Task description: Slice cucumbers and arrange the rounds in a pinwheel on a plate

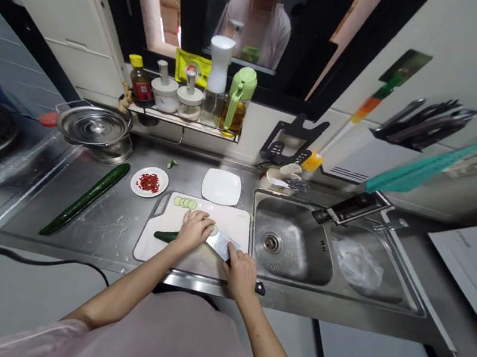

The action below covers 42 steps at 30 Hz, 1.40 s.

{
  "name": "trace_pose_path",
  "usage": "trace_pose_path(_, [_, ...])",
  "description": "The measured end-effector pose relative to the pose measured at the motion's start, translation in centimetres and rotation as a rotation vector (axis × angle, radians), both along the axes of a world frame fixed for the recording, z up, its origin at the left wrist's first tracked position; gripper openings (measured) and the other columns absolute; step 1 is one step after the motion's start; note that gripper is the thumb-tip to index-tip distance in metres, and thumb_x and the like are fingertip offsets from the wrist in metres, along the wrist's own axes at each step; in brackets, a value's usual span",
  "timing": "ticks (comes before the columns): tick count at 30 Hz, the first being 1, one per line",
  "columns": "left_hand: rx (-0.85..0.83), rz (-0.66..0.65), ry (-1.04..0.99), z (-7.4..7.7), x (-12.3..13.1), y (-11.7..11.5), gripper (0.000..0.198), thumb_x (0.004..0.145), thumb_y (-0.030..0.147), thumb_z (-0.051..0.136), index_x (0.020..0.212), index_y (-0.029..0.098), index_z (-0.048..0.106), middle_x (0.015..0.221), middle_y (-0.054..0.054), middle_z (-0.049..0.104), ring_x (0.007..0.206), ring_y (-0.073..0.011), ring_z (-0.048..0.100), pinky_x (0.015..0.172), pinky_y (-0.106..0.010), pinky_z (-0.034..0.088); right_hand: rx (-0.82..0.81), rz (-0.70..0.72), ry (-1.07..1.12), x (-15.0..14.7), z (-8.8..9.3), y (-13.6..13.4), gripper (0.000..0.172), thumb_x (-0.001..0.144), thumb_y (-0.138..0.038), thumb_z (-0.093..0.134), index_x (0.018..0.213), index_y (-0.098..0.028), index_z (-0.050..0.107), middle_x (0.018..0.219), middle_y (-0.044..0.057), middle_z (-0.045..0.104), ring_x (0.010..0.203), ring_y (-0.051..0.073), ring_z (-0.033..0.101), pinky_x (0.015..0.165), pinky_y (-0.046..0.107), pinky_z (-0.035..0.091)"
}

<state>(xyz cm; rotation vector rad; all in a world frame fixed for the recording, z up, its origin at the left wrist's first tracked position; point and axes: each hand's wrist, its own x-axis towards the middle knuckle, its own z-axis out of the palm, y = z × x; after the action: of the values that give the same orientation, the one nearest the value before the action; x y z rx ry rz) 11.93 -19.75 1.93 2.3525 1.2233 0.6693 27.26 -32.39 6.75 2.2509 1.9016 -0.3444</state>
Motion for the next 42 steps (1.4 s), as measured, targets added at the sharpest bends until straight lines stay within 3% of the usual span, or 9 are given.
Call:
trace_pose_path(4, [-0.09,-0.015,-0.012,-0.1,0.6,-0.3,0.012,0.084,0.026,0.061,0.091,0.027,0.07,0.104,-0.004,0.066,0.105,-0.024,0.055,0.1,-0.047,0.033,-0.017,-0.007,-0.02,0.4,-0.4,-0.3,0.051,0.091,-0.035,0.055,0.139,-0.02,0.044,0.108,0.012,0.065,0.102,0.025,0.057,0.084,0.033,0.034])
trace_pose_path(10, [-0.274,0.071,-0.107,0.2,1.7,0.6,0.004,0.079,0.023,0.063,0.079,0.025,0.066,0.083,0.0,0.069,0.085,-0.0192,0.061,0.085,-0.037,0.041,-0.024,-0.049,-0.02,0.6,-0.3,0.1,0.047,0.092,-0.033,0.053,0.136,-0.02,0.047,0.108,0.011,0.067,0.103,0.024,0.059,0.086,0.031,0.036])
trace_pose_path(14, [-0.415,0.31,-0.222,-0.6,1.2,2.6,0.005,0.079,0.024,0.062,0.081,0.024,0.066,0.077,0.003,0.07,0.071,-0.0147,0.062,0.076,-0.03,0.042,0.0,-0.092,-0.009,1.3,-0.3,0.0,0.044,0.093,-0.034,0.05,0.134,-0.019,0.05,0.109,0.011,0.068,0.102,0.023,0.061,0.086,0.03,0.037])
trace_pose_path(17, [-0.459,0.483,-0.166,-1.6,0.1,4.5,0.005,0.079,0.027,0.064,0.082,0.024,0.066,0.081,0.003,0.072,0.079,-0.0161,0.064,0.08,-0.031,0.04,0.022,-0.125,0.002,1.8,-0.5,-0.4,0.042,0.093,-0.034,0.05,0.132,-0.019,0.052,0.111,0.01,0.068,0.103,0.022,0.062,0.086,0.028,0.038])
trace_pose_path(21, [-0.51,0.59,-0.059,-2.5,-1.0,6.5,0.009,0.08,0.029,0.062,0.088,0.026,0.067,0.086,0.003,0.072,0.088,-0.0168,0.064,0.089,-0.034,0.034,0.045,-0.158,0.01,2.1,-0.9,-0.9,0.042,0.092,-0.034,0.051,0.131,-0.019,0.054,0.11,0.009,0.069,0.101,0.021,0.063,0.085,0.027,0.039])
trace_pose_path(31, [-0.401,0.581,0.07,-3.9,-1.6,8.4,0.014,0.082,0.026,0.056,0.091,0.026,0.067,0.087,0.0,0.071,0.096,-0.0211,0.06,0.089,-0.036,0.032,0.081,-0.179,0.061,2.2,-1.2,-0.9,0.042,0.092,-0.036,0.049,0.129,-0.019,0.056,0.109,0.01,0.07,0.099,0.022,0.064,0.084,0.029,0.041])
trace_pose_path(38, [-0.327,0.574,0.173,-4.3,-1.5,8.4,0.015,0.081,0.031,0.057,0.089,0.025,0.069,0.101,-0.006,0.069,0.104,-0.0271,0.055,0.09,-0.04,0.033,0.066,-0.199,0.104,2.3,-1.3,-0.9,0.043,0.092,-0.037,0.048,0.131,-0.019,0.055,0.11,0.009,0.07,0.1,0.021,0.064,0.085,0.028,0.041])
trace_pose_path(42, [-0.317,0.601,0.128,-4.1,-1.7,8.3,0.017,0.081,0.033,0.058,0.091,0.025,0.07,0.101,-0.007,0.068,0.104,-0.0281,0.054,0.091,-0.042,0.034,0.059,-0.218,0.132,2.2,-1.2,-0.7,0.042,0.092,-0.035,0.047,0.13,-0.02,0.056,0.111,0.01,0.07,0.101,0.021,0.064,0.084,0.027,0.041])
